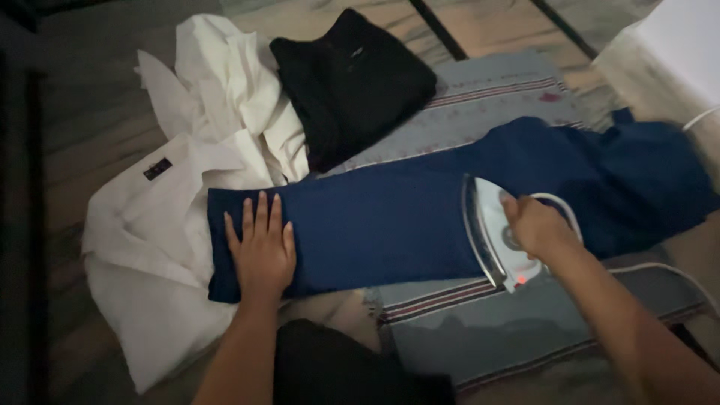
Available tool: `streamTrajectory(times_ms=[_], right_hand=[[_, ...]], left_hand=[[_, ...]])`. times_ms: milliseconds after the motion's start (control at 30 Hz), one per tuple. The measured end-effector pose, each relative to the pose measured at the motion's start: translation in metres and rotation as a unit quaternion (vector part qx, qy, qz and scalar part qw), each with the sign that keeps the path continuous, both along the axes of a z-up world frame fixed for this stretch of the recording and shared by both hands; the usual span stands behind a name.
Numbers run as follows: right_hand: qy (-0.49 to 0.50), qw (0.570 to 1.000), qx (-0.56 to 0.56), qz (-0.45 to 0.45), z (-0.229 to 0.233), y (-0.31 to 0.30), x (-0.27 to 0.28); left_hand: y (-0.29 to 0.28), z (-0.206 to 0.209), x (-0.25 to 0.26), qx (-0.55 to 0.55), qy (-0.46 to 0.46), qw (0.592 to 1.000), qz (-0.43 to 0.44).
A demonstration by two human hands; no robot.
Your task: The person irons a blue garment on a patterned mat using a white electric iron. They smooth the fabric with their hands and move the iron back and forth across the surface. A white shirt and a black garment are visible nearby on the floor.
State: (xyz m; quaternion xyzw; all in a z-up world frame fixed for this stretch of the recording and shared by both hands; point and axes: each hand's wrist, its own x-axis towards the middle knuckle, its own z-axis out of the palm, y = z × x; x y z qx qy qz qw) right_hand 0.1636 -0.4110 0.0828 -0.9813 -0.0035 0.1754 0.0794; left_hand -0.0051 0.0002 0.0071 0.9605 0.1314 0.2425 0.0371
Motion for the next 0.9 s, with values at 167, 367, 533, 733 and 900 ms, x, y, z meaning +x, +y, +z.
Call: streamTrajectory(times_ms=[167, 367, 533, 733, 900], right_hand=[[0.026, 0.995, 0.021, -0.092, 0.018, -0.052, -0.011], [0.085, 0.973, 0.139, -0.165, 0.044, -0.077, -0.036], [0.109, 0.925, 0.328, -0.157, 0.044, -0.043, -0.065], [0.125, 0.895, 0.377, -0.202, 0.049, -0.013, -0.100], [0.122, 0.913, 0.333, -0.204, 0.033, -0.015, -0.103]], left_hand=[[0.010, 0.010, -0.014, 0.051, 0.050, 0.997, -0.029], [0.015, 0.041, -0.028, 0.041, 0.035, 0.998, 0.033], [0.016, 0.068, -0.055, -0.123, 0.046, 0.953, 0.272], [0.022, 0.085, -0.061, -0.208, 0.099, 0.924, 0.305], [0.016, 0.085, -0.066, -0.220, 0.148, 0.923, 0.278]])
